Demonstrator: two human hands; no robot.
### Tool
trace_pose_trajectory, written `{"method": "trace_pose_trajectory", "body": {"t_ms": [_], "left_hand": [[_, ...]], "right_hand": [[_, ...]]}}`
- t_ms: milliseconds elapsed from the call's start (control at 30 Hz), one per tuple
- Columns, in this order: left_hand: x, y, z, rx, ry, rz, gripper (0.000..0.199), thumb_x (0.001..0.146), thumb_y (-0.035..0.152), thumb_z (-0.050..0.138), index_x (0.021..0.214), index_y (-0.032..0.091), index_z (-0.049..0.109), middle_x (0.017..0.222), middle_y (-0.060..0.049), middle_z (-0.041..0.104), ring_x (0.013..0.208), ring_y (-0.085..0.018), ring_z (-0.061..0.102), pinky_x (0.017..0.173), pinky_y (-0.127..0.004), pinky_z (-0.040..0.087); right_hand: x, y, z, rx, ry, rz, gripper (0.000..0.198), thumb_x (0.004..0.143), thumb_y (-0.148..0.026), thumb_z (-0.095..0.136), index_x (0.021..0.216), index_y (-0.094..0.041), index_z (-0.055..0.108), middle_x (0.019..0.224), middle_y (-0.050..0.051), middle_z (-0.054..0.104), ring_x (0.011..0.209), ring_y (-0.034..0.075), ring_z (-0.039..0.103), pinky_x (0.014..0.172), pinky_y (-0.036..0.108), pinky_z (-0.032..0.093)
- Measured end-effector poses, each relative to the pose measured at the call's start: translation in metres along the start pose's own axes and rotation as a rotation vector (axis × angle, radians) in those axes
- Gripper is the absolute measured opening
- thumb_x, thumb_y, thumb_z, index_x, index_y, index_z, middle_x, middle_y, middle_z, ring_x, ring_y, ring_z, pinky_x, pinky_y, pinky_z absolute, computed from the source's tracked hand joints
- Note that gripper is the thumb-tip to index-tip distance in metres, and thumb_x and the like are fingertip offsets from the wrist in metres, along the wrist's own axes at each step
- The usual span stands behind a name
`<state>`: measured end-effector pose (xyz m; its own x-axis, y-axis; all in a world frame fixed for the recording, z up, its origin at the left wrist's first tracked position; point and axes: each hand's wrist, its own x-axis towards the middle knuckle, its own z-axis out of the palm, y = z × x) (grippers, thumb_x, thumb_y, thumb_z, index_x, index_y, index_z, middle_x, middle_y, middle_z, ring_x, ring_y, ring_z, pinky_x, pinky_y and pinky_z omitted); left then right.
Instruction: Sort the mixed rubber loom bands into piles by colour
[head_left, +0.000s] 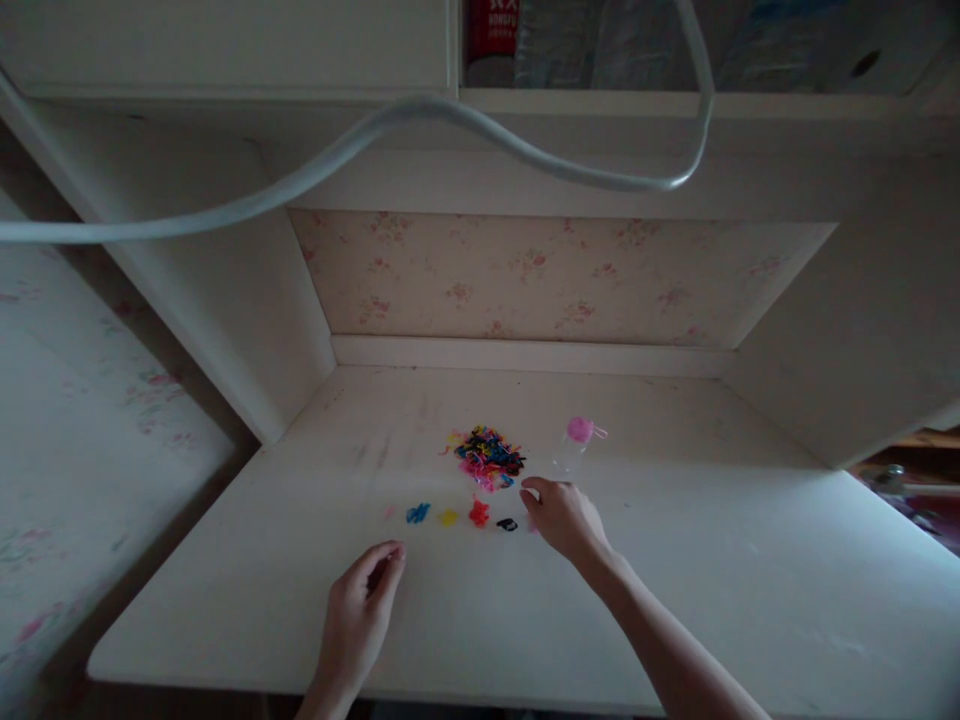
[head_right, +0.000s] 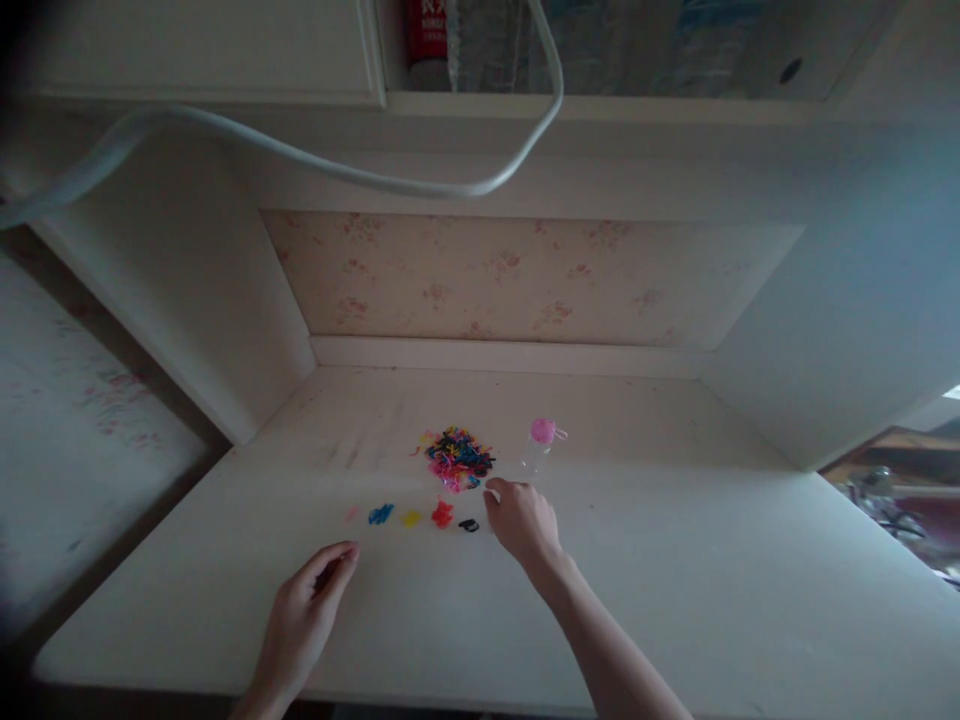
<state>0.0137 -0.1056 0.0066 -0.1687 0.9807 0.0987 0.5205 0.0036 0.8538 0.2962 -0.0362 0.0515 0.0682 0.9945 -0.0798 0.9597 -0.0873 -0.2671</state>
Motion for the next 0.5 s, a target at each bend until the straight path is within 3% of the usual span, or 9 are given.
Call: {"method": "trace_pose_trajectory", "body": {"t_ms": [167,500], "left_hand": [[-0.003,-0.002,0.000,0.001,-0.046,0.072,0.033,0.085,0.047,0.050,0.092,0.018,0.067,0.089,-0.005,0.071,0.075,-0.016,0.067,0.066,-0.021,0.053],[-0.003,-0.001,0.001,0.017,-0.080,0.200,0.027,0.089,0.038,0.048,0.092,0.019,0.067,0.086,-0.004,0.071,0.073,-0.014,0.067,0.065,-0.019,0.053]], "right_hand": [[0.022,-0.008,0.008,-0.087,-0.019,-0.050,0.027,0.088,-0.037,0.045,0.104,-0.037,0.067,0.092,0.002,0.071,0.078,0.019,0.065,0.062,0.024,0.039],[0.028,-0.008,0.014,-0.134,-0.021,-0.123,0.031,0.092,-0.038,0.039,0.091,-0.030,0.068,0.093,0.002,0.070,0.080,0.018,0.064,0.064,0.023,0.038]]}}
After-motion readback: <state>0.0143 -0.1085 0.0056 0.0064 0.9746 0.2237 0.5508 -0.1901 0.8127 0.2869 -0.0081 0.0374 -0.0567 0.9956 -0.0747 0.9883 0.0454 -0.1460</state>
